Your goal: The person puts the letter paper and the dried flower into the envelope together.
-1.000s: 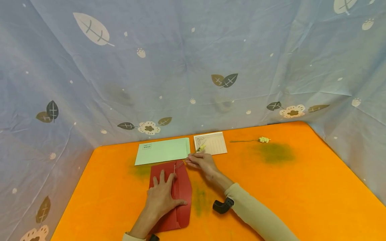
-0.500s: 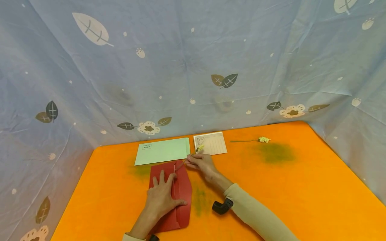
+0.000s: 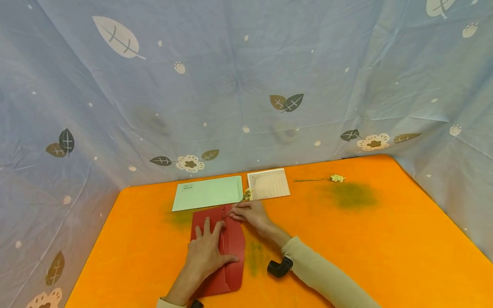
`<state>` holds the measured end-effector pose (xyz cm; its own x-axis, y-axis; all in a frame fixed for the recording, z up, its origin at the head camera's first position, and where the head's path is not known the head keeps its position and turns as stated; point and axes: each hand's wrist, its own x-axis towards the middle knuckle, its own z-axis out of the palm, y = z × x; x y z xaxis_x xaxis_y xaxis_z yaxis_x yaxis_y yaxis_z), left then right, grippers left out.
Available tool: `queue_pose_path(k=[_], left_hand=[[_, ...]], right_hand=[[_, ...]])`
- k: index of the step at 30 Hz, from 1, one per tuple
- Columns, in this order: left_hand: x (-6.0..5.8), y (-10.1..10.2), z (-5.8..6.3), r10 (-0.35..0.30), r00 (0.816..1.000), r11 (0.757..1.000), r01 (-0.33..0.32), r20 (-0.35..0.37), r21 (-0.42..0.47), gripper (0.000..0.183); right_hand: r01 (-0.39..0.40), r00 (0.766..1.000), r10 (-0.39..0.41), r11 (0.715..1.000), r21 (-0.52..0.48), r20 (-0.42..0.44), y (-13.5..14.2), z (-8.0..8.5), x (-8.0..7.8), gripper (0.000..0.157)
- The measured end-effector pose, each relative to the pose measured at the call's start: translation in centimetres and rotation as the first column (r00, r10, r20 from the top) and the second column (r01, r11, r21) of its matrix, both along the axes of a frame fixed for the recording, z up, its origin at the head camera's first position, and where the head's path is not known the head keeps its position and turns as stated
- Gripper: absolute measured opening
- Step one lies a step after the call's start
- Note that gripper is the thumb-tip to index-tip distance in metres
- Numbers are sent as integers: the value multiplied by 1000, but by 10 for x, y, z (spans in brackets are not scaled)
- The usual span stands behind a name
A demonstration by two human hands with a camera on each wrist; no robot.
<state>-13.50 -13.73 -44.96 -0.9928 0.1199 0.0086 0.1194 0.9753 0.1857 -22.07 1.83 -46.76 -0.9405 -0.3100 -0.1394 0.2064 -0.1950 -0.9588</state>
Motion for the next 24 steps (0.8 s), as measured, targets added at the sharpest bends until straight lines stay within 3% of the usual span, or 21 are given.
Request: queue_pose_path(k=[10, 16, 21, 24], left_hand=[[1, 1, 0, -3, 1000, 1000, 3, 12, -1, 104], [1, 1, -1, -7, 1000, 1000, 7, 8, 7, 104], [1, 0, 0, -13, 1000, 1000, 13, 1, 12, 102], [2, -1, 0, -12, 1000, 1000, 12, -4, 7, 102]], right_hand=[[-155, 981, 173, 971, 182, -88, -11, 5, 11, 19], [-290, 945, 318, 922, 258, -72, -11, 3, 13, 20], [-356, 919, 390, 882, 309, -53, -8, 1, 10, 18], [-427, 885, 465, 840, 333, -37, -8, 1, 11, 17]])
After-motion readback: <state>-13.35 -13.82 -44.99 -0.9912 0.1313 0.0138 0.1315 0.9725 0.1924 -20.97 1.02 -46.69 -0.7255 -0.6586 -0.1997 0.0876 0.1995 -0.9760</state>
